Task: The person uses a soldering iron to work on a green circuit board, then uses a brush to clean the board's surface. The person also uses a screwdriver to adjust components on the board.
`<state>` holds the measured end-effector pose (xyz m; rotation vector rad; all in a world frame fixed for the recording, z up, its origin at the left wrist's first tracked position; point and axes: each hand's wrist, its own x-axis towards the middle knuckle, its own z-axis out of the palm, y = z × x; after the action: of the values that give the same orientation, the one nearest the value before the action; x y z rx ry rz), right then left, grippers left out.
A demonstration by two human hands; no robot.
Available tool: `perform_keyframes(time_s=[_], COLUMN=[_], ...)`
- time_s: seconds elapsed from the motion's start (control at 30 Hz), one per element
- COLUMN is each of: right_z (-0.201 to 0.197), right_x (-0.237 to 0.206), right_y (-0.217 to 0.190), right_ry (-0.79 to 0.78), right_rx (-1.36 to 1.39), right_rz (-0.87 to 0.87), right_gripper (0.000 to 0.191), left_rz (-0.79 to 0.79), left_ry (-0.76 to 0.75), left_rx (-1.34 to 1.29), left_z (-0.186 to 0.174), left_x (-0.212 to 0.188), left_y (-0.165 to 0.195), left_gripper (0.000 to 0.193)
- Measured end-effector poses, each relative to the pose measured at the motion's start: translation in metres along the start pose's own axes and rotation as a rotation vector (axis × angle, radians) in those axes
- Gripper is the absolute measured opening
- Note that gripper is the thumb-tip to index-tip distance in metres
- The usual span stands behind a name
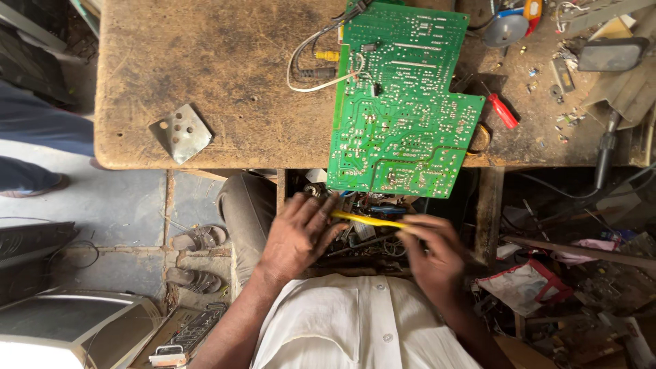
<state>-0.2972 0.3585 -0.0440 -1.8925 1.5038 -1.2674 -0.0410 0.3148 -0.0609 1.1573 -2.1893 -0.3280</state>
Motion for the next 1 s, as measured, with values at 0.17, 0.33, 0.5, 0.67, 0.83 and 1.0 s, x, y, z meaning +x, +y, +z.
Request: perform_keyframes(time_s=[0.17,0.33,0.5,0.67,0.83,1.0], right_z=[-0.002,-0.041,-0.08,-0.075,-0.069,-0.071], right_x=[0.02,0.058,0.098,0.111,0.114,0.117], right_y=[0.001,0.032,0.08,0.111,0.117,0.109], right_ry=[0.034,0.315,0.263,0.167,0.19,0.313], right_rx=[-0.209,-0.496,-0.671,-0.693,-0.761,-0.845], right_rz=[-0.143,-0.124,-0.103,-0.068,-0.022,-0.122], right_gripper=[0.019,0.02,0.022,0.025,0.023,0.011], left_rz=[-0.033,-0.057,-0.105,-0.091,-0.121,-0.1], left_ry=[0.062,0.057,0.018,0.023,-0.024,-0.007], left_rx=[0.05,0.033,0.01,0.052,0.045,0.05], left_z=[-0.003,0.002,0.005,0.008,0.008,0.009], left_x=[0.003,0.0,-0.003,-0.004,-0.004,-0.004], left_y=[-0.004,-0.006,-0.01,-0.013,-0.014,-0.014], left_gripper=[0.064,0.068,0.067,0.069,0.071,0.07])
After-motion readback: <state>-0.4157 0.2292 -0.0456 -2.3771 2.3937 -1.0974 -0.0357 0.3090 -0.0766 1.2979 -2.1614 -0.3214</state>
